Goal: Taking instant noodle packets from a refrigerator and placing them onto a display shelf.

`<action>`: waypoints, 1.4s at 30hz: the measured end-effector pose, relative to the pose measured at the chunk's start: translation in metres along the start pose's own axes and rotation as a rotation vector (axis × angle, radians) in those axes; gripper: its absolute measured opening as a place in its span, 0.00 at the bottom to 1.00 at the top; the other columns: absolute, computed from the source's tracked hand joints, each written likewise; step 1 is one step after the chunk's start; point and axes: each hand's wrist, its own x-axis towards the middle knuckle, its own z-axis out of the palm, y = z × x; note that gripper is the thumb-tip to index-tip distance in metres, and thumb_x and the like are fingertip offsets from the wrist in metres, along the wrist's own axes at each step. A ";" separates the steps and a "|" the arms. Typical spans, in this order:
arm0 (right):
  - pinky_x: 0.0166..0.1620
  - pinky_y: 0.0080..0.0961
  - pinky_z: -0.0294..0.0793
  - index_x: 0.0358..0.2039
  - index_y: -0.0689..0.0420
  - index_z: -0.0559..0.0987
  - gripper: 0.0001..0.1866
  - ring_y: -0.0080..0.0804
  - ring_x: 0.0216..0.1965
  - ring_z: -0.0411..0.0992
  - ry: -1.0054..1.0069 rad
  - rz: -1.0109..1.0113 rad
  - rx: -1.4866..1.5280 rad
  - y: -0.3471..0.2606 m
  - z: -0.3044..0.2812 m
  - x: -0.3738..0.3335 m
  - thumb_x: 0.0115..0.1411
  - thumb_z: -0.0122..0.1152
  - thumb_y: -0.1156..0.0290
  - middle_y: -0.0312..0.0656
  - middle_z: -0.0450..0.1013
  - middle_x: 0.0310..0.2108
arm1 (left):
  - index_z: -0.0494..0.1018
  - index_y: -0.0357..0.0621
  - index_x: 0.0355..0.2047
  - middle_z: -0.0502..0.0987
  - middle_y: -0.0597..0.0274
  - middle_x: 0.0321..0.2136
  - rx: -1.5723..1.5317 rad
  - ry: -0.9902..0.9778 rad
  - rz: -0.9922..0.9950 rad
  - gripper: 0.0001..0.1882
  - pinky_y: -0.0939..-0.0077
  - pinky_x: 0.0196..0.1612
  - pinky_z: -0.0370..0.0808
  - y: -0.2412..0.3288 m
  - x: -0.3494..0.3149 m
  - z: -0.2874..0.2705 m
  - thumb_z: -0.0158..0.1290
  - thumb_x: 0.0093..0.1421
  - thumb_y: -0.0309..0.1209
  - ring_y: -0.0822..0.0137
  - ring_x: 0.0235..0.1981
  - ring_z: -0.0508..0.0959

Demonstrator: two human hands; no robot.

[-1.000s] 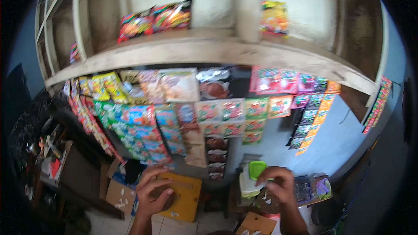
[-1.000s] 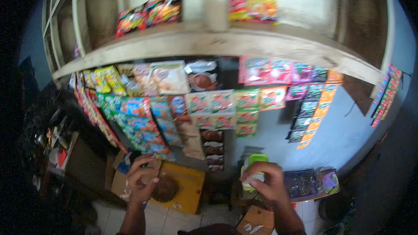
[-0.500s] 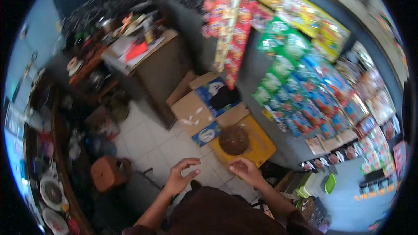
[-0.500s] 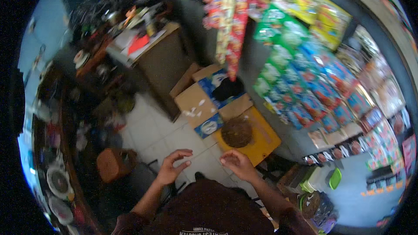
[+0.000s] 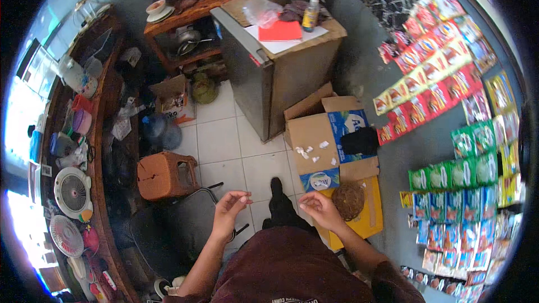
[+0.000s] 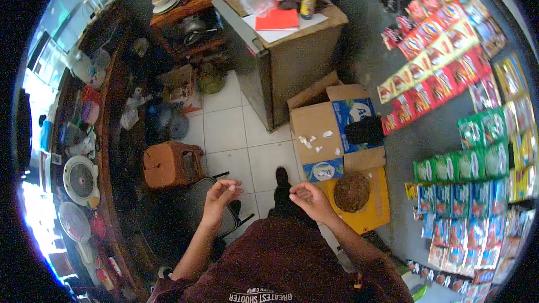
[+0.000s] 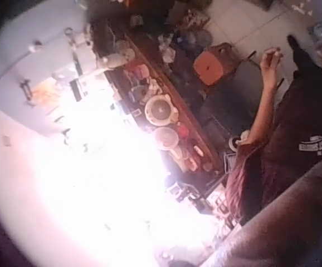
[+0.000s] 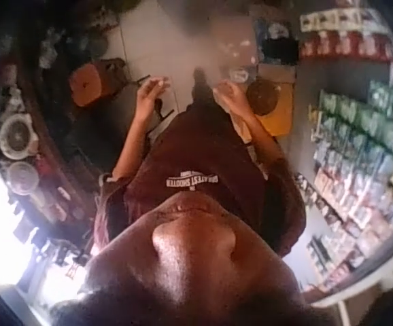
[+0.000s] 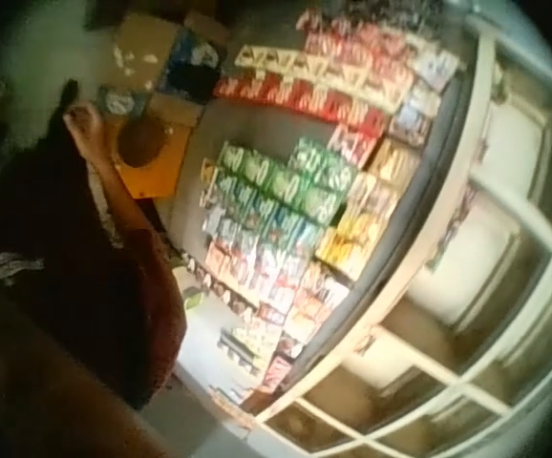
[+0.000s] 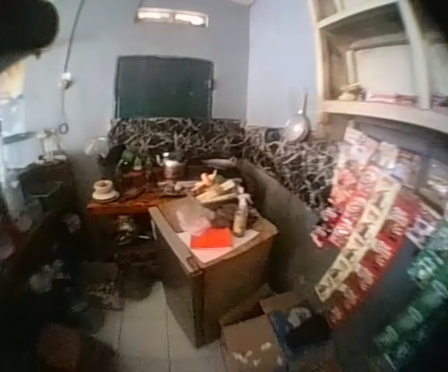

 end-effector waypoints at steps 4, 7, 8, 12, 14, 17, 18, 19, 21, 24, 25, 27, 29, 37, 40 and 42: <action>0.47 0.22 0.72 0.45 0.59 0.75 0.11 0.21 0.43 0.72 -0.024 -0.047 0.070 -0.038 0.006 0.089 0.63 0.61 0.71 0.37 0.74 0.44 | 0.74 0.42 0.43 0.78 0.61 0.45 0.016 0.030 0.012 0.10 0.71 0.51 0.70 0.030 0.068 0.000 0.56 0.64 0.34 0.67 0.44 0.78; 0.45 0.26 0.74 0.45 0.58 0.75 0.15 0.25 0.43 0.75 -0.055 -0.101 0.039 -0.072 0.003 0.156 0.61 0.64 0.66 0.37 0.76 0.43 | 0.74 0.42 0.43 0.78 0.60 0.46 -0.012 0.072 0.036 0.11 0.71 0.51 0.70 0.056 0.120 0.000 0.56 0.65 0.34 0.67 0.45 0.78; 0.45 0.26 0.74 0.45 0.58 0.75 0.15 0.26 0.43 0.75 -0.057 -0.145 -0.022 -0.088 0.002 0.179 0.61 0.65 0.66 0.37 0.76 0.43 | 0.74 0.42 0.44 0.78 0.60 0.46 -0.025 0.103 0.039 0.11 0.71 0.51 0.70 0.066 0.137 0.000 0.56 0.65 0.33 0.68 0.45 0.78; 0.44 0.28 0.74 0.46 0.56 0.75 0.17 0.29 0.44 0.74 -0.048 -0.359 -0.240 -0.149 0.002 0.270 0.59 0.66 0.65 0.38 0.75 0.43 | 0.74 0.41 0.45 0.78 0.60 0.46 -0.017 0.101 0.122 0.11 0.72 0.52 0.70 0.115 0.193 -0.001 0.55 0.65 0.33 0.68 0.46 0.77; 0.45 0.28 0.72 0.46 0.57 0.75 0.17 0.28 0.45 0.73 -0.038 -0.404 -0.279 -0.175 0.008 0.314 0.59 0.66 0.67 0.38 0.75 0.45 | 0.73 0.40 0.46 0.77 0.60 0.47 -0.025 0.085 0.201 0.11 0.73 0.54 0.70 0.137 0.217 -0.008 0.55 0.65 0.31 0.69 0.46 0.77; 0.46 0.28 0.71 0.47 0.57 0.75 0.18 0.30 0.46 0.72 0.013 -0.519 -0.340 -0.210 0.027 0.375 0.57 0.66 0.68 0.38 0.74 0.46 | 0.73 0.38 0.47 0.77 0.60 0.48 -0.024 0.118 0.198 0.12 0.73 0.55 0.69 0.165 0.248 -0.031 0.55 0.65 0.30 0.69 0.48 0.76; 0.47 0.30 0.71 0.47 0.56 0.75 0.18 0.31 0.46 0.73 0.049 -0.586 -0.364 -0.221 0.035 0.392 0.57 0.67 0.68 0.38 0.74 0.45 | 0.73 0.38 0.47 0.77 0.60 0.48 -0.009 0.132 0.205 0.12 0.73 0.55 0.69 0.173 0.259 -0.041 0.55 0.65 0.29 0.69 0.48 0.75; 0.51 0.33 0.70 0.46 0.56 0.74 0.18 0.38 0.49 0.71 0.072 -0.568 -0.351 -0.232 0.039 0.407 0.56 0.67 0.67 0.43 0.73 0.47 | 0.73 0.38 0.47 0.77 0.60 0.48 -0.008 0.125 0.204 0.12 0.73 0.55 0.69 0.180 0.273 -0.051 0.55 0.65 0.29 0.69 0.48 0.75; 0.52 0.34 0.70 0.46 0.56 0.74 0.19 0.40 0.50 0.71 0.139 -0.611 -0.387 -0.234 0.046 0.445 0.56 0.67 0.67 0.44 0.72 0.48 | 0.73 0.38 0.47 0.77 0.61 0.48 0.032 0.118 0.227 0.12 0.73 0.56 0.68 0.193 0.303 -0.075 0.55 0.65 0.29 0.69 0.49 0.75; 0.56 0.38 0.68 0.49 0.58 0.72 0.23 0.48 0.52 0.69 0.283 -0.686 -0.523 -0.239 0.057 0.500 0.55 0.68 0.66 0.49 0.71 0.49 | 0.74 0.40 0.48 0.77 0.61 0.48 0.066 0.119 0.228 0.12 0.72 0.56 0.68 0.223 0.344 -0.111 0.55 0.65 0.30 0.69 0.48 0.75; 0.56 0.39 0.67 0.49 0.58 0.72 0.23 0.49 0.52 0.69 0.318 -0.701 -0.569 -0.243 0.060 0.517 0.55 0.68 0.65 0.49 0.71 0.49 | 0.74 0.40 0.48 0.77 0.61 0.48 0.074 0.110 0.221 0.12 0.72 0.56 0.68 0.232 0.359 -0.125 0.55 0.65 0.30 0.69 0.48 0.75; 0.55 0.41 0.67 0.51 0.56 0.71 0.26 0.51 0.53 0.67 0.391 -0.697 -0.684 -0.255 0.064 0.549 0.54 0.69 0.63 0.49 0.70 0.50 | 0.74 0.43 0.49 0.77 0.61 0.48 0.177 0.054 0.258 0.14 0.69 0.57 0.68 0.249 0.392 -0.151 0.56 0.64 0.32 0.67 0.49 0.75; 0.55 0.42 0.68 0.51 0.56 0.70 0.27 0.51 0.53 0.67 0.473 -0.635 -0.767 -0.262 0.066 0.576 0.53 0.69 0.63 0.48 0.69 0.51 | 0.74 0.44 0.49 0.77 0.60 0.48 0.292 -0.005 0.268 0.15 0.68 0.56 0.69 0.275 0.426 -0.164 0.57 0.64 0.33 0.66 0.49 0.75; 0.53 0.49 0.62 0.56 0.54 0.69 0.35 0.52 0.52 0.63 0.630 -0.317 -1.008 -0.265 0.077 0.650 0.48 0.71 0.60 0.51 0.65 0.49 | 0.73 0.45 0.50 0.75 0.55 0.50 0.773 -0.227 0.688 0.19 0.65 0.56 0.70 0.353 0.587 -0.139 0.60 0.59 0.30 0.57 0.52 0.74; 0.51 0.48 0.63 0.56 0.56 0.69 0.35 0.52 0.51 0.63 0.660 -0.244 -1.041 -0.274 0.080 0.667 0.48 0.70 0.60 0.52 0.64 0.48 | 0.72 0.46 0.51 0.73 0.54 0.52 0.922 -0.264 0.846 0.22 0.61 0.57 0.69 0.369 0.631 -0.125 0.62 0.56 0.31 0.51 0.54 0.72; 0.50 0.49 0.64 0.56 0.57 0.69 0.35 0.52 0.50 0.63 0.646 -0.203 -1.043 -0.274 0.071 0.673 0.48 0.69 0.59 0.52 0.64 0.47 | 0.71 0.47 0.51 0.71 0.55 0.54 1.017 -0.297 0.884 0.24 0.57 0.59 0.68 0.377 0.657 -0.112 0.63 0.54 0.33 0.49 0.55 0.70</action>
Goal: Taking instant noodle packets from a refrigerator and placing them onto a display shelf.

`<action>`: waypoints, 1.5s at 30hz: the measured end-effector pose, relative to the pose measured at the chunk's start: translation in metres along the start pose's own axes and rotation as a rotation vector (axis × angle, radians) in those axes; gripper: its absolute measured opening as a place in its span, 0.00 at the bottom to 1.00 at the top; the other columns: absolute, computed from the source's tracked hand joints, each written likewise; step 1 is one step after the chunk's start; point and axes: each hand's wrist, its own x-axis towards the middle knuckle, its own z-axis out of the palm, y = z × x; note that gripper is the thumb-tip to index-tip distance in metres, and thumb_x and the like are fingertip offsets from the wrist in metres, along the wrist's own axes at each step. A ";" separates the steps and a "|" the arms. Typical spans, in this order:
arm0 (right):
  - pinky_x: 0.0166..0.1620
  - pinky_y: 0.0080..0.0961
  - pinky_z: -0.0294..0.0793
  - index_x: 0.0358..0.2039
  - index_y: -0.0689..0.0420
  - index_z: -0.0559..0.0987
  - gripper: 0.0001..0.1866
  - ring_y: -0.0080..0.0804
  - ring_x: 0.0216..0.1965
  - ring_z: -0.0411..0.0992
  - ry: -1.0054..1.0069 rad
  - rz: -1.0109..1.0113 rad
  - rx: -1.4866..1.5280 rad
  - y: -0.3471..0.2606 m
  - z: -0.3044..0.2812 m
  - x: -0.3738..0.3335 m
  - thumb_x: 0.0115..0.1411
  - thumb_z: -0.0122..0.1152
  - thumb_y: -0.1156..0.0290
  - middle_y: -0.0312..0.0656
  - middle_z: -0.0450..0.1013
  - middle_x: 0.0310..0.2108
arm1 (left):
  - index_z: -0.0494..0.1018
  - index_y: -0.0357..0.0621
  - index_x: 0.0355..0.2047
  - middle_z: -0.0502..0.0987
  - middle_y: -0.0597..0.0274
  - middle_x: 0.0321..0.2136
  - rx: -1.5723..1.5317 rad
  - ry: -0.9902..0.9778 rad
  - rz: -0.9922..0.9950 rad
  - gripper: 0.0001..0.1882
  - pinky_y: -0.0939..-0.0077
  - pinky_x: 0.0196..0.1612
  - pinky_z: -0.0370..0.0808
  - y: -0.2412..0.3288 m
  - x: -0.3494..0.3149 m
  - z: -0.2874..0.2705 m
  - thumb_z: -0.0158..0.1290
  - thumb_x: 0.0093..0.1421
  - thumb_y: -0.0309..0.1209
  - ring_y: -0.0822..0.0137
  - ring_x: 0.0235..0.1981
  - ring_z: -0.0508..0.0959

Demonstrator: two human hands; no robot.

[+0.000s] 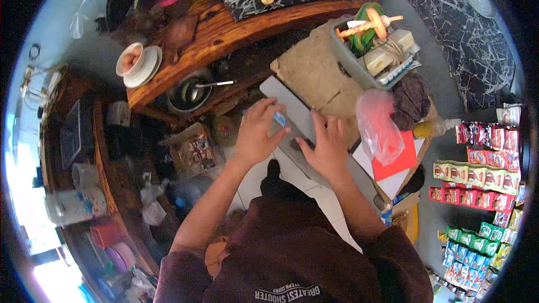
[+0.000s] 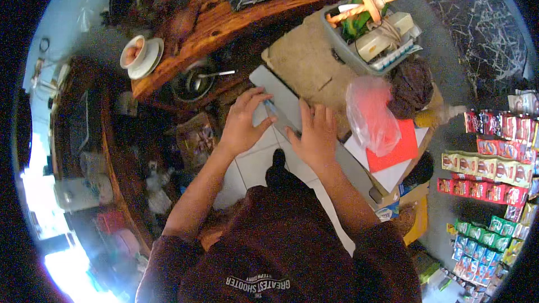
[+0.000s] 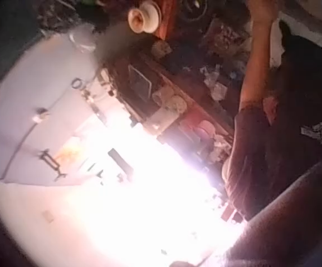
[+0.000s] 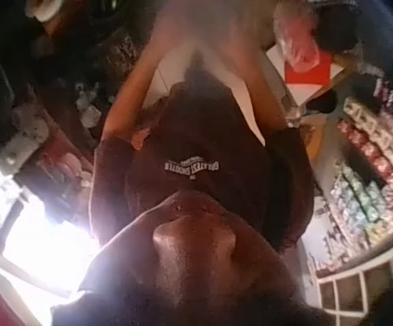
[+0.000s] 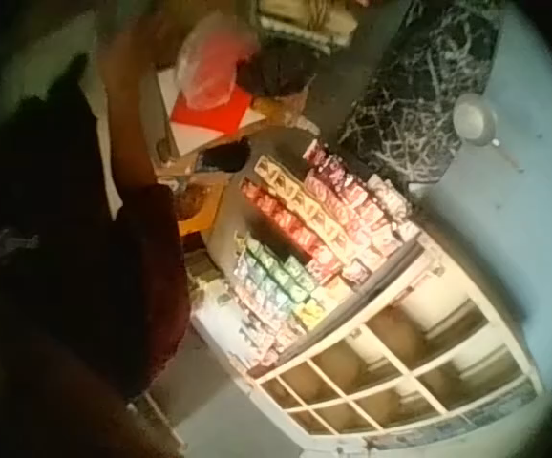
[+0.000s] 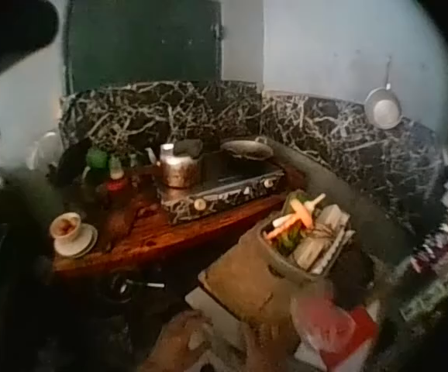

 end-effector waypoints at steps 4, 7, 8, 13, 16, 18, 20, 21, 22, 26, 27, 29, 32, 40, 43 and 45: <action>0.47 0.49 0.64 0.54 0.59 0.70 0.34 0.51 0.47 0.63 -0.069 0.023 0.009 -0.001 0.006 0.010 0.49 0.68 0.58 0.50 0.64 0.43 | 0.69 0.52 0.53 0.67 0.58 0.57 0.283 -0.146 0.126 0.35 0.53 0.63 0.61 -0.017 0.028 -0.012 0.69 0.45 0.42 0.50 0.61 0.63; 0.47 0.48 0.64 0.53 0.59 0.71 0.33 0.51 0.46 0.64 -0.027 0.072 -0.014 -0.009 0.009 0.010 0.49 0.68 0.57 0.50 0.64 0.42 | 0.69 0.53 0.53 0.66 0.59 0.56 0.373 -0.248 0.197 0.38 0.53 0.64 0.59 -0.024 0.053 -0.016 0.70 0.40 0.44 0.51 0.61 0.62; 0.47 0.48 0.64 0.53 0.59 0.71 0.33 0.51 0.46 0.64 -0.022 0.095 -0.016 -0.011 0.009 0.012 0.49 0.68 0.57 0.50 0.64 0.42 | 0.69 0.54 0.53 0.66 0.59 0.55 0.367 -0.281 0.221 0.39 0.53 0.63 0.60 -0.027 0.061 -0.016 0.71 0.39 0.44 0.50 0.61 0.63; 0.46 0.43 0.64 0.49 0.56 0.73 0.31 0.50 0.45 0.64 0.071 0.194 -0.082 -0.027 0.015 0.014 0.49 0.69 0.53 0.48 0.65 0.40 | 0.70 0.52 0.50 0.67 0.57 0.50 0.238 -0.394 0.273 0.39 0.55 0.57 0.65 -0.056 0.082 -0.007 0.72 0.37 0.44 0.52 0.57 0.65; 0.46 0.43 0.64 0.47 0.56 0.74 0.29 0.50 0.45 0.64 0.153 0.269 -0.144 -0.039 0.023 0.017 0.51 0.66 0.50 0.48 0.65 0.40 | 0.70 0.50 0.49 0.68 0.57 0.47 0.188 -0.359 0.324 0.39 0.57 0.53 0.68 -0.069 0.083 0.000 0.72 0.36 0.47 0.54 0.54 0.67; 0.46 0.43 0.64 0.46 0.56 0.74 0.27 0.50 0.44 0.64 0.221 0.320 -0.170 -0.044 0.030 0.016 0.53 0.65 0.50 0.48 0.66 0.40 | 0.70 0.50 0.48 0.68 0.58 0.47 0.172 -0.333 0.368 0.39 0.57 0.51 0.69 -0.073 0.084 0.004 0.71 0.36 0.48 0.54 0.53 0.67; 0.48 0.44 0.64 0.45 0.57 0.76 0.26 0.50 0.45 0.64 0.316 0.361 -0.224 -0.047 0.039 0.015 0.56 0.61 0.49 0.49 0.66 0.40 | 0.70 0.49 0.48 0.68 0.58 0.46 0.184 -0.302 0.395 0.40 0.57 0.51 0.69 -0.074 0.086 0.005 0.70 0.37 0.52 0.55 0.52 0.67; 0.49 0.45 0.63 0.45 0.58 0.77 0.26 0.50 0.45 0.64 0.344 0.399 -0.259 -0.050 0.045 0.015 0.57 0.59 0.47 0.50 0.67 0.40 | 0.69 0.48 0.49 0.68 0.58 0.46 0.224 -0.305 0.446 0.40 0.58 0.50 0.69 -0.076 0.088 0.007 0.69 0.39 0.54 0.55 0.52 0.67; 0.49 0.45 0.63 0.45 0.58 0.77 0.26 0.50 0.45 0.64 0.348 0.418 -0.269 -0.055 0.050 0.017 0.57 0.59 0.47 0.50 0.67 0.40 | 0.69 0.48 0.49 0.68 0.58 0.46 0.212 -0.315 0.462 0.40 0.58 0.50 0.69 -0.080 0.089 0.009 0.69 0.39 0.54 0.55 0.52 0.67; 0.50 0.42 0.64 0.42 0.58 0.76 0.25 0.49 0.47 0.65 0.419 0.571 -0.308 -0.076 0.060 0.019 0.58 0.59 0.47 0.49 0.67 0.40 | 0.69 0.46 0.49 0.69 0.55 0.45 0.207 -0.286 0.569 0.39 0.58 0.47 0.72 -0.084 0.081 0.001 0.68 0.41 0.54 0.52 0.48 0.70; 0.50 0.42 0.64 0.42 0.58 0.76 0.24 0.49 0.47 0.65 0.444 0.581 -0.335 -0.080 0.062 0.015 0.58 0.59 0.48 0.49 0.67 0.40 | 0.68 0.45 0.49 0.69 0.55 0.45 0.217 -0.315 0.577 0.39 0.58 0.46 0.72 -0.082 0.080 -0.002 0.67 0.41 0.55 0.52 0.48 0.70; 0.50 0.42 0.64 0.41 0.58 0.76 0.24 0.49 0.47 0.65 0.488 0.609 -0.369 -0.087 0.070 0.010 0.57 0.60 0.49 0.49 0.68 0.41 | 0.68 0.45 0.48 0.69 0.55 0.44 0.186 -0.338 0.586 0.39 0.57 0.46 0.70 -0.088 0.066 -0.008 0.66 0.42 0.56 0.52 0.48 0.70; 0.50 0.42 0.64 0.42 0.56 0.76 0.20 0.48 0.48 0.65 0.494 0.610 -0.316 -0.111 0.076 -0.009 0.58 0.61 0.53 0.45 0.68 0.41 | 0.66 0.43 0.47 0.68 0.53 0.42 0.185 -0.361 0.648 0.37 0.55 0.45 0.69 -0.095 0.040 -0.025 0.64 0.45 0.56 0.51 0.47 0.70; 0.64 0.46 0.55 0.46 0.57 0.76 0.22 0.46 0.57 0.63 0.403 0.613 -0.168 -0.167 0.073 -0.072 0.58 0.60 0.54 0.45 0.70 0.48 | 0.63 0.38 0.45 0.69 0.48 0.43 0.254 -0.701 0.699 0.33 0.52 0.43 0.67 -0.090 -0.028 -0.070 0.60 0.53 0.53 0.49 0.44 0.71; 0.68 0.48 0.49 0.46 0.56 0.76 0.22 0.44 0.61 0.62 0.353 0.647 -0.155 -0.182 0.067 -0.098 0.58 0.60 0.54 0.43 0.69 0.52 | 0.62 0.38 0.44 0.70 0.46 0.41 0.138 -0.832 0.680 0.35 0.51 0.45 0.66 -0.086 -0.055 -0.078 0.59 0.52 0.55 0.47 0.43 0.72; 0.69 0.49 0.46 0.46 0.55 0.76 0.22 0.43 0.62 0.61 0.328 0.671 -0.122 -0.193 0.062 -0.108 0.58 0.60 0.53 0.42 0.69 0.53 | 0.62 0.38 0.44 0.71 0.46 0.41 0.125 -0.883 0.687 0.36 0.51 0.45 0.67 -0.081 -0.070 -0.083 0.60 0.51 0.56 0.46 0.42 0.73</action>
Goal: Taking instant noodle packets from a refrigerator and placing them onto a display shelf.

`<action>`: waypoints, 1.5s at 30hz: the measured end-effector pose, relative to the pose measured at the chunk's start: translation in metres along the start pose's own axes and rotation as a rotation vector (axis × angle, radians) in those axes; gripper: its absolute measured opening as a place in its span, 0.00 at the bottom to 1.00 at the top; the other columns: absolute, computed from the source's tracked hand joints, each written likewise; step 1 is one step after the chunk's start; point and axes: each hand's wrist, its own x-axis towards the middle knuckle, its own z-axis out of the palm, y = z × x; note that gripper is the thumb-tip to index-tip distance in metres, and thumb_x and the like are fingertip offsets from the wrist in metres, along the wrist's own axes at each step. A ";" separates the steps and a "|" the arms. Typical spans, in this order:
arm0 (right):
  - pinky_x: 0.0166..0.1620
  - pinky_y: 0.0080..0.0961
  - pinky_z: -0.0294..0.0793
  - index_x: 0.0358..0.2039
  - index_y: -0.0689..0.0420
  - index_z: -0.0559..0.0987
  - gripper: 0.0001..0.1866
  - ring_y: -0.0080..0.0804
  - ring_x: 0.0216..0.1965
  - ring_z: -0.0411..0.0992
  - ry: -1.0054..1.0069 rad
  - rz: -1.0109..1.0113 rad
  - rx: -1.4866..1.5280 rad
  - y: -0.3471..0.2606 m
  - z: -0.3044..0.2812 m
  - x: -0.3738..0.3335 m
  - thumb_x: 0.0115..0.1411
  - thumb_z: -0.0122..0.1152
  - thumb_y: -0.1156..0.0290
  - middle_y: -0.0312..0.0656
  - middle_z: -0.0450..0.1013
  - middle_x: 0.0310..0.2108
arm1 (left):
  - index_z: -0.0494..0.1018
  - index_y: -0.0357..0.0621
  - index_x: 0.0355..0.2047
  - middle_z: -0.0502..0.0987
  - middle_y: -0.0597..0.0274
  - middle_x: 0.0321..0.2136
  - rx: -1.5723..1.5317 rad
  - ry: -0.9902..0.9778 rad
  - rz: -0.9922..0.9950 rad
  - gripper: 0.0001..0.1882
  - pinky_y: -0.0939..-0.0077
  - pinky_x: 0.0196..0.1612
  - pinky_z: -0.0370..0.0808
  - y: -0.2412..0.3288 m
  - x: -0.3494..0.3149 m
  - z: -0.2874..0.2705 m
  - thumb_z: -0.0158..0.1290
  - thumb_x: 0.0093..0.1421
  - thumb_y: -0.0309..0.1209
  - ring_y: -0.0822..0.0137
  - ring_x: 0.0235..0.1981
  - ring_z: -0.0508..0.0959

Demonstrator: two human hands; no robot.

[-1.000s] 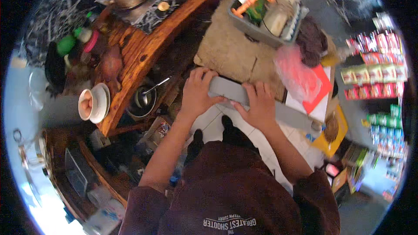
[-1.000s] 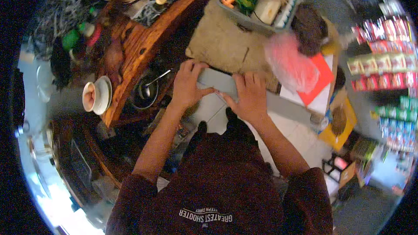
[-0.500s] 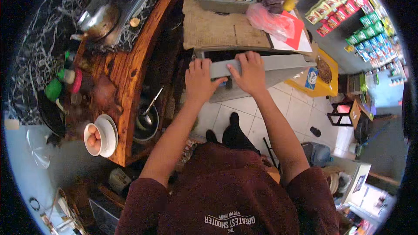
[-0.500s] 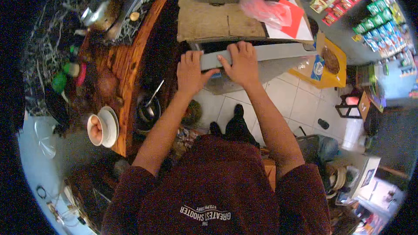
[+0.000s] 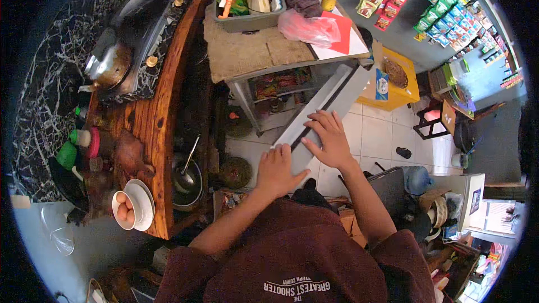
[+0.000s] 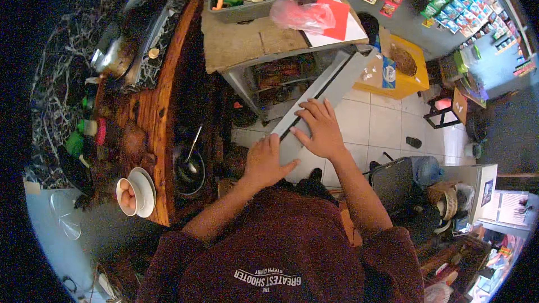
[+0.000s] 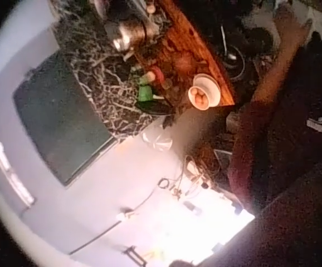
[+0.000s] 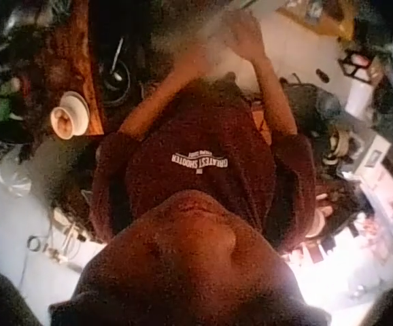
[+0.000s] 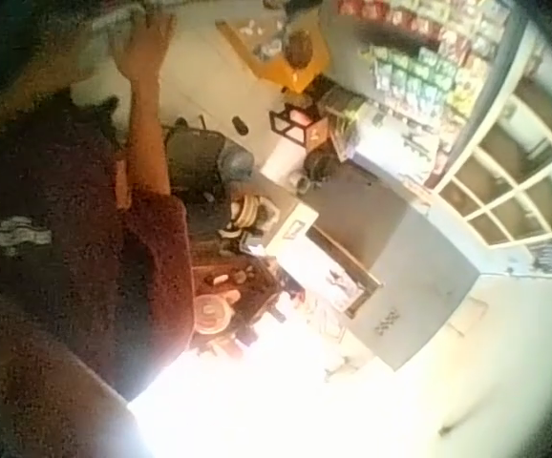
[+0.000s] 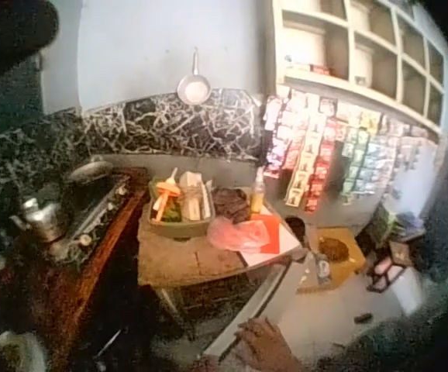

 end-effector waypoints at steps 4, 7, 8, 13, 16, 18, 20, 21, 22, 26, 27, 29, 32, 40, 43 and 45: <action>0.70 0.51 0.43 0.47 0.52 0.76 0.20 0.41 0.65 0.59 -0.057 0.049 0.045 0.010 -0.021 -0.027 0.59 0.61 0.53 0.39 0.68 0.56 | 0.62 0.35 0.46 0.71 0.44 0.41 -0.059 -0.247 0.007 0.41 0.52 0.45 0.71 0.038 -0.001 0.001 0.60 0.49 0.59 0.45 0.40 0.76; 0.70 0.52 0.40 0.47 0.51 0.77 0.20 0.40 0.67 0.57 -0.097 0.074 0.097 0.021 -0.038 -0.046 0.59 0.61 0.54 0.38 0.68 0.58 | 0.63 0.32 0.48 0.73 0.42 0.42 -0.109 -0.280 0.077 0.46 0.53 0.45 0.74 0.056 0.000 0.019 0.58 0.48 0.65 0.43 0.39 0.78; 0.70 0.53 0.38 0.48 0.50 0.77 0.20 0.40 0.68 0.57 -0.127 0.087 0.129 0.026 -0.044 -0.052 0.58 0.60 0.55 0.38 0.67 0.60 | 0.63 0.32 0.48 0.73 0.42 0.42 -0.107 -0.283 0.084 0.46 0.53 0.45 0.74 0.064 0.002 0.023 0.58 0.48 0.65 0.43 0.39 0.78; 0.71 0.53 0.37 0.48 0.49 0.78 0.19 0.35 0.68 0.56 -0.168 0.092 0.146 0.052 -0.070 -0.082 0.58 0.61 0.55 0.35 0.65 0.63 | 0.67 0.34 0.48 0.77 0.42 0.38 -0.265 -0.509 0.136 0.47 0.53 0.46 0.75 0.101 0.014 0.044 0.57 0.48 0.69 0.45 0.40 0.79; 0.71 0.52 0.38 0.48 0.48 0.78 0.19 0.31 0.69 0.55 -0.191 0.078 0.145 0.070 -0.085 -0.096 0.58 0.61 0.56 0.33 0.65 0.64 | 0.69 0.36 0.42 0.78 0.46 0.33 -0.266 -0.603 0.180 0.43 0.53 0.42 0.75 0.124 0.021 0.056 0.55 0.50 0.69 0.46 0.36 0.80; 0.71 0.52 0.38 0.49 0.47 0.78 0.19 0.30 0.69 0.55 -0.211 0.066 0.149 0.082 -0.093 -0.104 0.58 0.61 0.57 0.32 0.64 0.64 | 0.70 0.37 0.39 0.78 0.48 0.31 -0.286 -0.615 0.178 0.40 0.54 0.41 0.75 0.137 0.021 0.065 0.55 0.51 0.68 0.47 0.35 0.80; 0.71 0.52 0.39 0.53 0.46 0.76 0.22 0.30 0.69 0.55 -0.234 0.037 0.143 0.095 -0.101 -0.112 0.57 0.61 0.58 0.31 0.63 0.65 | 0.71 0.38 0.35 0.79 0.50 0.29 -0.306 -0.630 0.177 0.38 0.54 0.39 0.75 0.150 0.024 0.069 0.55 0.52 0.67 0.48 0.33 0.79; 0.71 0.52 0.39 0.53 0.46 0.76 0.22 0.30 0.69 0.55 -0.234 0.034 0.145 0.100 -0.105 -0.116 0.57 0.61 0.58 0.31 0.63 0.65 | 0.71 0.39 0.34 0.78 0.52 0.29 -0.331 -0.655 0.195 0.36 0.55 0.39 0.75 0.157 0.025 0.070 0.55 0.54 0.65 0.49 0.32 0.79; 0.71 0.52 0.38 0.54 0.46 0.75 0.23 0.30 0.69 0.55 -0.247 0.018 0.143 0.106 -0.109 -0.118 0.57 0.61 0.58 0.31 0.63 0.65 | 0.71 0.40 0.33 0.78 0.53 0.28 -0.353 -0.677 0.210 0.33 0.55 0.38 0.74 0.161 0.028 0.072 0.56 0.55 0.63 0.50 0.31 0.79; 0.71 0.51 0.39 0.57 0.45 0.73 0.26 0.29 0.69 0.54 -0.307 -0.011 0.145 0.127 -0.124 -0.124 0.57 0.60 0.59 0.31 0.61 0.66 | 0.72 0.43 0.33 0.78 0.55 0.27 -0.454 -0.568 0.283 0.26 0.58 0.36 0.75 0.158 0.026 0.097 0.59 0.56 0.56 0.53 0.30 0.79; 0.71 0.51 0.39 0.57 0.45 0.73 0.26 0.29 0.69 0.54 -0.309 -0.011 0.156 0.132 -0.126 -0.124 0.57 0.60 0.59 0.31 0.61 0.66 | 0.72 0.43 0.34 0.78 0.56 0.27 -0.498 -0.541 0.265 0.24 0.60 0.35 0.75 0.151 0.027 0.101 0.61 0.56 0.53 0.56 0.30 0.79; 0.71 0.51 0.39 0.58 0.45 0.72 0.27 0.29 0.69 0.54 -0.337 -0.012 0.134 0.143 -0.135 -0.128 0.57 0.60 0.60 0.31 0.60 0.67 | 0.73 0.44 0.35 0.78 0.57 0.27 -0.543 -0.528 0.244 0.22 0.63 0.34 0.75 0.140 0.030 0.103 0.62 0.56 0.50 0.59 0.29 0.79; 0.71 0.53 0.38 0.59 0.45 0.71 0.28 0.30 0.69 0.54 -0.386 0.012 0.114 0.151 -0.151 -0.127 0.56 0.60 0.62 0.31 0.59 0.67 | 0.74 0.44 0.37 0.79 0.60 0.31 -0.575 -0.608 -0.017 0.20 0.68 0.34 0.75 0.112 0.040 0.102 0.63 0.57 0.46 0.66 0.30 0.78; 0.67 0.71 0.30 0.52 0.48 0.75 0.25 0.38 0.67 0.58 -0.334 0.398 -0.181 0.117 -0.149 -0.110 0.52 0.66 0.66 0.37 0.66 0.62 | 0.74 0.44 0.39 0.78 0.65 0.28 -0.678 -0.343 -0.304 0.16 0.73 0.33 0.73 -0.036 0.074 0.179 0.62 0.60 0.41 0.73 0.29 0.77; 0.67 0.73 0.31 0.44 0.51 0.77 0.18 0.47 0.62 0.65 0.243 0.356 0.117 0.114 -0.090 -0.127 0.51 0.65 0.70 0.42 0.74 0.53 | 0.74 0.44 0.42 0.80 0.63 0.32 -1.053 -0.365 -0.755 0.19 0.72 0.36 0.75 -0.092 0.103 0.230 0.61 0.60 0.45 0.71 0.31 0.80; 0.67 0.68 0.40 0.37 0.53 0.79 0.11 0.48 0.57 0.71 0.434 0.413 0.575 0.114 -0.034 -0.120 0.52 0.65 0.72 0.42 0.77 0.46 | 0.70 0.44 0.52 0.80 0.59 0.42 -1.006 -0.480 -0.867 0.30 0.65 0.44 0.75 -0.124 0.131 0.263 0.57 0.60 0.54 0.65 0.37 0.81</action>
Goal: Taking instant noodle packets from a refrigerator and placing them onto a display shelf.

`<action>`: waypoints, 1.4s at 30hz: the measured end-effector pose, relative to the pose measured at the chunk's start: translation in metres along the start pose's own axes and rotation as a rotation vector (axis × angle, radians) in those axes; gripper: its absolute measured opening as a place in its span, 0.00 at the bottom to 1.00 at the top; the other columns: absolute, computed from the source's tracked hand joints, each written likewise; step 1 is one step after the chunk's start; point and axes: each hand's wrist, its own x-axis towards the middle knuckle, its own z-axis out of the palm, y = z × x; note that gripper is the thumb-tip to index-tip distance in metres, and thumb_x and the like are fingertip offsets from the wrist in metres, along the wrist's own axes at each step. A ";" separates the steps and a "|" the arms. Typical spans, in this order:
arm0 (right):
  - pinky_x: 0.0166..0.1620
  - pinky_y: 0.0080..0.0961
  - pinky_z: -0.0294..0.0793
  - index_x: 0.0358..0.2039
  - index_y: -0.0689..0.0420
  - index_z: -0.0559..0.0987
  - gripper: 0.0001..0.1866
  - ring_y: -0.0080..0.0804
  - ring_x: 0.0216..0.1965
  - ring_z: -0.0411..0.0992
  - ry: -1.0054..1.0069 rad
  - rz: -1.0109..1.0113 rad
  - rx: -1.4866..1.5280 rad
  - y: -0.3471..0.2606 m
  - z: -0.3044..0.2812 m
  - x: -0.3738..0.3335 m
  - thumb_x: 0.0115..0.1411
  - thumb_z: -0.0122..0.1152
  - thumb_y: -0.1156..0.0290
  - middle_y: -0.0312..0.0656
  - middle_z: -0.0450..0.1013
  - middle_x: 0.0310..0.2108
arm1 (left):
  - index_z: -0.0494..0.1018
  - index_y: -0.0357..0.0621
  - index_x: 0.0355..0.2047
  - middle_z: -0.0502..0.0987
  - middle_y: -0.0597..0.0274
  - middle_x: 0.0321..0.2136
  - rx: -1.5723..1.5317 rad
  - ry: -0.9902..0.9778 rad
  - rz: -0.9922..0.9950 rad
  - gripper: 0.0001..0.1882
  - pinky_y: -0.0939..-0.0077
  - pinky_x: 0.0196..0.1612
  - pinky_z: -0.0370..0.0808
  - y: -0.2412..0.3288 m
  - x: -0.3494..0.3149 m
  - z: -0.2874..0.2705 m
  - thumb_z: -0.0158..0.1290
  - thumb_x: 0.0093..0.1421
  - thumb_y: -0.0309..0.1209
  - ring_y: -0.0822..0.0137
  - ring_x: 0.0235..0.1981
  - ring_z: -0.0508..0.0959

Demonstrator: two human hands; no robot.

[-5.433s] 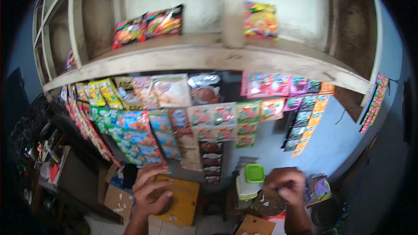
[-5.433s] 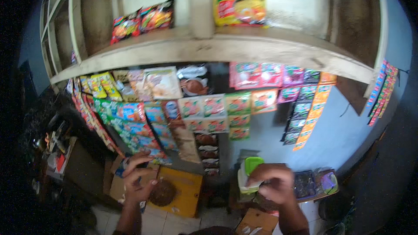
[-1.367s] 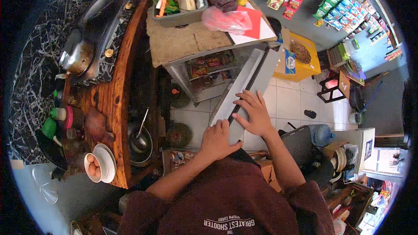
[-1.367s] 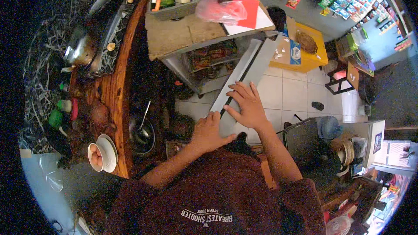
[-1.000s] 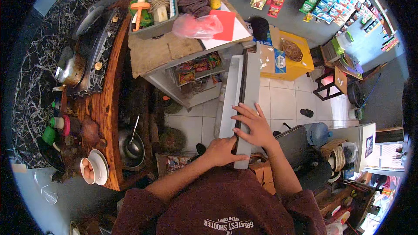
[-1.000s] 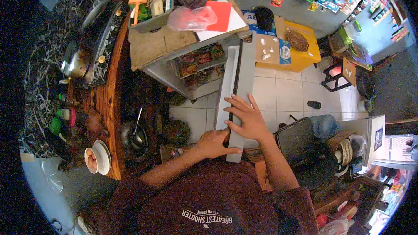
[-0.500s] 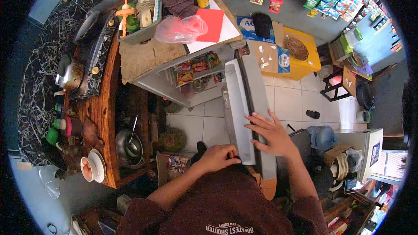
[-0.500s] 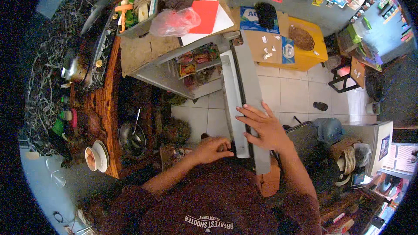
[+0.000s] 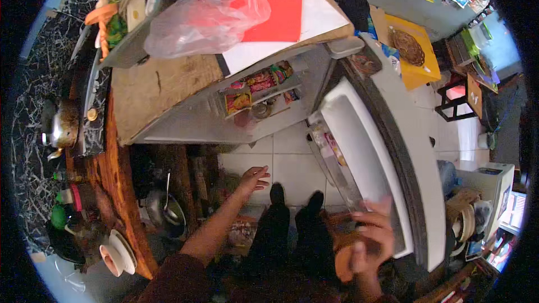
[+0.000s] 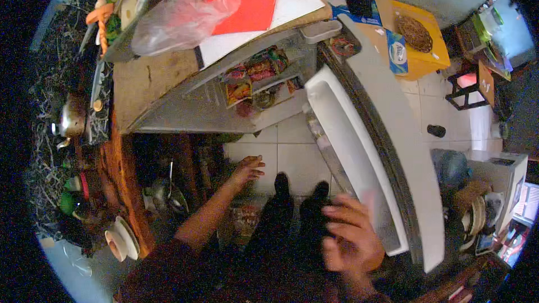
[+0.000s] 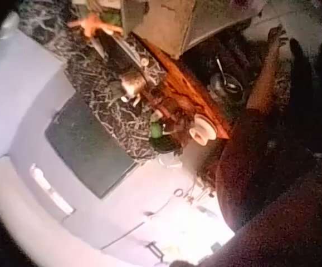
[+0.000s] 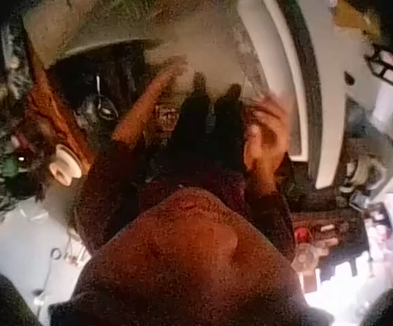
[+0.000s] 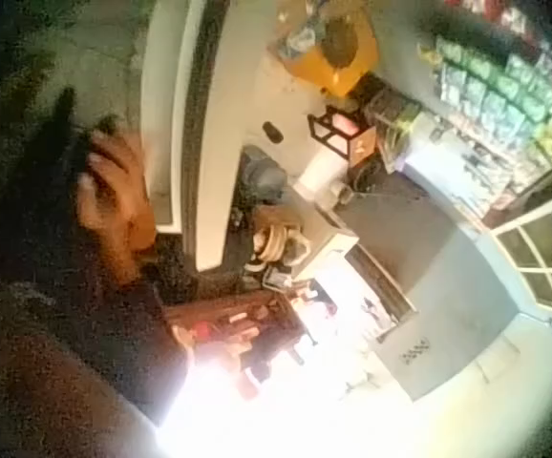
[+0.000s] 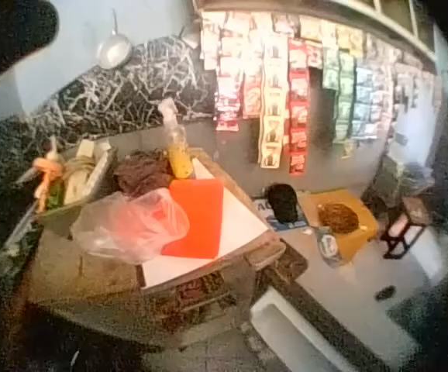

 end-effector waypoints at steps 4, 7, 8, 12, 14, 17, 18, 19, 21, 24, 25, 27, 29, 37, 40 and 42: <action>0.65 0.51 0.58 0.40 0.54 0.79 0.11 0.41 0.55 0.72 -0.259 -0.001 0.114 0.084 0.113 0.025 0.55 0.66 0.72 0.42 0.75 0.49 | 0.59 0.43 0.63 0.72 0.55 0.55 -0.102 0.033 -0.083 0.45 0.53 0.53 0.70 -0.037 0.132 -0.053 0.50 0.58 0.65 0.56 0.44 0.79; 0.60 0.42 0.65 0.43 0.54 0.79 0.14 0.41 0.52 0.73 -0.409 -0.060 0.092 0.144 0.165 0.031 0.56 0.66 0.73 0.42 0.74 0.50 | 0.61 0.43 0.60 0.74 0.56 0.50 -0.264 0.224 0.023 0.42 0.58 0.43 0.76 -0.028 0.208 -0.071 0.48 0.60 0.65 0.56 0.40 0.79; 0.57 0.38 0.68 0.45 0.54 0.78 0.15 0.41 0.50 0.74 -0.481 -0.070 0.129 0.157 0.178 0.033 0.56 0.66 0.74 0.42 0.74 0.50 | 0.63 0.44 0.59 0.75 0.58 0.47 -0.309 0.290 -0.004 0.41 0.60 0.38 0.78 -0.024 0.234 -0.083 0.47 0.60 0.65 0.56 0.38 0.79; 0.57 0.38 0.67 0.50 0.52 0.73 0.18 0.43 0.55 0.69 -0.671 -0.015 0.090 0.211 0.208 0.014 0.59 0.62 0.68 0.42 0.70 0.53 | 0.71 0.47 0.47 0.77 0.58 0.37 -0.478 0.063 0.267 0.28 0.70 0.25 0.76 -0.017 0.316 -0.125 0.46 0.64 0.59 0.63 0.26 0.77; 0.56 0.38 0.70 0.48 0.53 0.74 0.17 0.43 0.54 0.70 -0.653 -0.088 0.216 0.202 0.239 0.008 0.58 0.63 0.71 0.43 0.71 0.52 | 0.72 0.48 0.46 0.76 0.61 0.30 -0.771 -0.324 0.447 0.26 0.70 0.21 0.74 -0.009 0.349 -0.249 0.47 0.64 0.57 0.65 0.21 0.75; 0.54 0.37 0.72 0.46 0.54 0.75 0.16 0.44 0.52 0.72 -0.654 0.036 0.103 0.256 0.226 -0.020 0.57 0.65 0.74 0.44 0.73 0.50 | 0.73 0.47 0.43 0.75 0.64 0.25 -0.489 -0.012 0.245 0.25 0.71 0.20 0.73 -0.018 0.398 -0.154 0.49 0.63 0.56 0.66 0.17 0.72; 0.55 0.37 0.71 0.47 0.55 0.75 0.16 0.44 0.52 0.72 -0.662 0.041 0.086 0.253 0.223 -0.020 0.57 0.65 0.74 0.45 0.72 0.49 | 0.73 0.47 0.43 0.75 0.64 0.25 -0.499 -0.029 0.267 0.25 0.71 0.20 0.73 -0.007 0.403 -0.150 0.49 0.63 0.56 0.66 0.17 0.72; 0.55 0.37 0.71 0.47 0.55 0.75 0.16 0.44 0.52 0.72 -0.670 0.042 0.101 0.259 0.230 -0.024 0.57 0.65 0.74 0.45 0.72 0.49 | 0.74 0.47 0.40 0.74 0.64 0.23 -0.648 -0.122 0.415 0.24 0.72 0.18 0.71 -0.012 0.402 -0.157 0.52 0.62 0.56 0.67 0.16 0.71; 0.55 0.36 0.71 0.47 0.55 0.75 0.17 0.44 0.53 0.72 -0.678 0.073 0.161 0.271 0.241 -0.028 0.57 0.66 0.75 0.45 0.72 0.49 | 0.74 0.46 0.37 0.73 0.64 0.21 -0.787 -0.197 0.568 0.23 0.73 0.17 0.69 -0.016 0.395 -0.178 0.54 0.61 0.55 0.68 0.14 0.70; 0.56 0.35 0.70 0.47 0.56 0.75 0.17 0.44 0.53 0.71 -0.673 0.123 0.170 0.284 0.235 -0.019 0.57 0.66 0.76 0.46 0.72 0.49 | 0.73 0.48 0.35 0.71 0.65 0.20 -0.481 -0.283 0.607 0.15 0.72 0.15 0.67 -0.012 0.379 -0.152 0.56 0.62 0.46 0.68 0.13 0.69; 0.57 0.34 0.69 0.47 0.57 0.75 0.17 0.43 0.53 0.71 -0.688 0.136 0.169 0.288 0.236 -0.018 0.57 0.65 0.76 0.46 0.72 0.49 | 0.73 0.49 0.36 0.71 0.64 0.20 -0.628 -0.065 0.502 0.12 0.73 0.15 0.67 -0.006 0.375 -0.140 0.56 0.63 0.42 0.68 0.15 0.70; 0.57 0.34 0.69 0.47 0.57 0.75 0.17 0.42 0.53 0.71 -0.646 0.145 0.226 0.292 0.244 -0.015 0.57 0.65 0.76 0.45 0.72 0.49 | 0.72 0.49 0.36 0.72 0.63 0.20 -0.753 0.194 0.397 0.09 0.73 0.16 0.68 -0.011 0.359 -0.160 0.55 0.64 0.38 0.68 0.16 0.71; 0.56 0.32 0.69 0.48 0.57 0.75 0.17 0.36 0.52 0.71 -0.585 0.150 0.235 0.303 0.248 -0.011 0.59 0.65 0.75 0.43 0.72 0.49 | 0.72 0.46 0.39 0.76 0.62 0.27 -0.627 -0.080 0.711 0.08 0.72 0.25 0.76 -0.009 0.343 -0.170 0.54 0.65 0.35 0.68 0.24 0.76; 0.53 0.34 0.74 0.61 0.56 0.63 0.35 0.38 0.53 0.71 -0.358 0.944 0.587 0.319 0.240 0.026 0.59 0.67 0.56 0.47 0.69 0.55 | 0.72 0.42 0.45 0.77 0.62 0.36 -0.554 0.155 0.658 0.16 0.69 0.41 0.81 0.008 0.190 -0.027 0.57 0.63 0.38 0.68 0.36 0.80; 0.53 0.34 0.74 0.62 0.56 0.62 0.37 0.37 0.54 0.71 -0.250 1.045 0.852 0.304 0.241 0.040 0.58 0.69 0.58 0.45 0.69 0.55 | 0.72 0.39 0.47 0.77 0.62 0.37 -0.392 0.003 0.558 0.19 0.69 0.44 0.80 0.001 0.166 -0.010 0.60 0.61 0.38 0.68 0.39 0.80; 0.53 0.36 0.74 0.60 0.56 0.62 0.35 0.36 0.54 0.71 -0.170 0.993 0.771 0.298 0.242 0.042 0.59 0.68 0.58 0.45 0.69 0.55 | 0.75 0.38 0.42 0.77 0.63 0.35 -0.378 -0.078 0.671 0.17 0.72 0.41 0.79 0.002 0.164 -0.003 0.61 0.60 0.37 0.69 0.37 0.79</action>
